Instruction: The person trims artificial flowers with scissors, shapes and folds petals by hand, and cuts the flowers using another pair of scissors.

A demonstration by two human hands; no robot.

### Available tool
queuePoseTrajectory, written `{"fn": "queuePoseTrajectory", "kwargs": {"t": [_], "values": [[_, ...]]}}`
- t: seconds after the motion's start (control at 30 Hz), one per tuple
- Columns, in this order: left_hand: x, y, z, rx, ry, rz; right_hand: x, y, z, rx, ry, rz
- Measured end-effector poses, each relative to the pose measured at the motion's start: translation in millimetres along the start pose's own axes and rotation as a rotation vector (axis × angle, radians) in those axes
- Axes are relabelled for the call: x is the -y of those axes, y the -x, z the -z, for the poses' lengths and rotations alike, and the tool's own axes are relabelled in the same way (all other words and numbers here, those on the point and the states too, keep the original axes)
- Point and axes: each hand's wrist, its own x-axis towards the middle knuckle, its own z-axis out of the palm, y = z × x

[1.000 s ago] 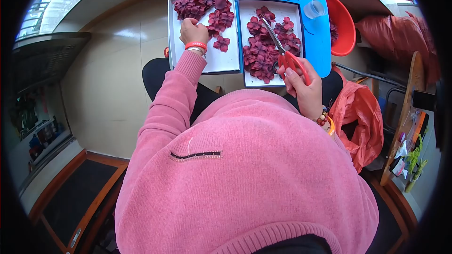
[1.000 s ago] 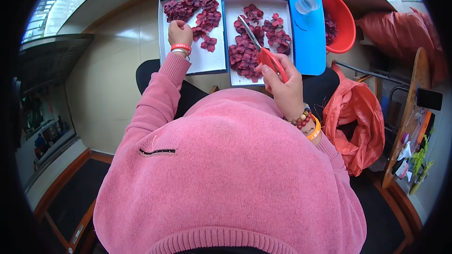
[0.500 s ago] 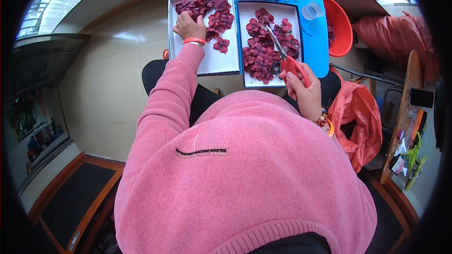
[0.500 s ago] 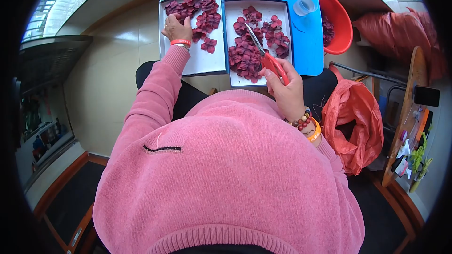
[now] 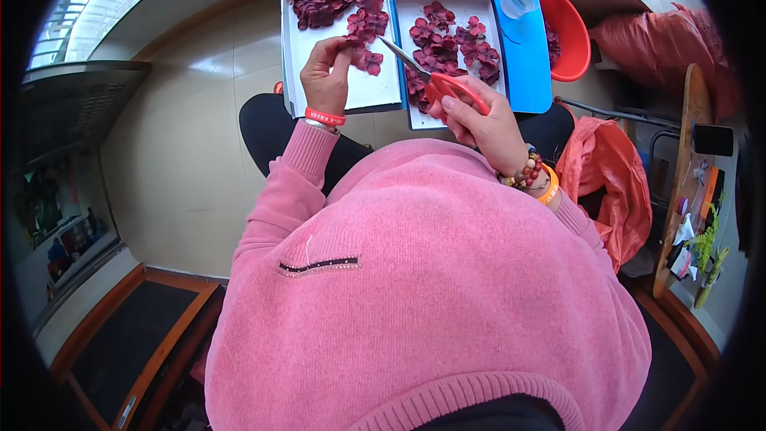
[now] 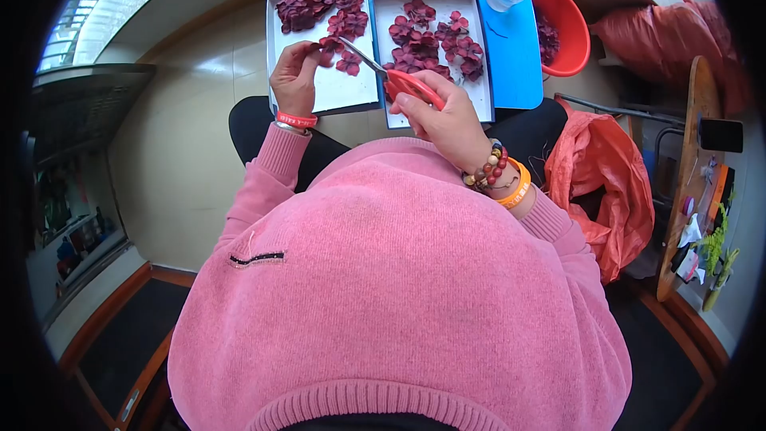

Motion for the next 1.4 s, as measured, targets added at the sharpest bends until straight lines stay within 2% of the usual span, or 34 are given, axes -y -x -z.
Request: {"fn": "queuePoseTrajectory", "kwargs": {"t": [0.1, 0.13, 0.23, 0.27, 0.37, 0.4, 0.5, 0.63, 0.73, 0.9, 1.0, 1.1, 1.2, 1.3, 1.4], "values": [[-29.9, 10.2, -3.7, 0.102, 0.11, -0.092, 1.4, 2.3, -5.1, 0.041, 0.025, 0.033], [-23.4, 10.5, 3.2, 0.111, 0.063, -0.129, 2.6, 4.3, -5.6, 0.049, 0.036, 0.034], [-38.9, 20.9, -7.7, 0.0, 0.009, -0.048, 1.8, 10.2, -6.4, 0.07, 0.065, 0.034], [-43.9, 21.7, -11.3, 0.03, 0.013, -0.047, -0.4, 11.4, -6.0, 0.073, 0.071, 0.034], [-70.9, 24.9, -35.0, -0.073, 0.218, -0.006, -3.5, 15.2, -4.5, 0.073, 0.088, 0.051], [-67.4, 23.8, -35.2, -0.113, 0.189, 0.027, -4.2, 16.5, -4.3, 0.073, 0.092, 0.057], [-67.9, 22.4, -31.4, -0.045, 0.259, 0.201, -3.4, 19.3, -4.2, 0.05, 0.11, 0.079], [-73.2, 24.7, -34.4, -0.065, 0.31, 0.293, -3.2, 21.6, -5.1, 0.051, 0.104, 0.083], [-75.7, 27.8, -36.9, -0.058, 0.25, 0.259, -1.9, 23.1, -6.1, 0.048, 0.094, 0.084], [-72.9, 31.4, -39.6, -0.028, 0.094, 0.058, -0.9, 24.5, -6.2, 0.054, 0.131, 0.089], [-66.0, 30.0, -38.5, -0.003, -0.029, -0.066, -2.6, 25.0, -10.6, 0.008, 0.264, 0.216], [-63.8, 28.8, -34.3, 0.053, -0.287, -0.236, -11.8, 20.1, -9.3, -0.045, 0.678, 0.595], [-60.0, 28.1, -30.3, 0.107, -0.478, -0.328, -4.1, 22.2, -6.5, -0.074, 1.111, 0.74], [-56.6, 28.0, -28.9, 0.12, -0.472, -0.37, -5.2, 17.8, -6.7, -0.095, 1.154, 0.775], [-54.2, 24.2, -29.7, 0.094, -0.425, -0.433, -9.9, 13.5, -7.5, 0.035, 0.454, 0.343]]}}
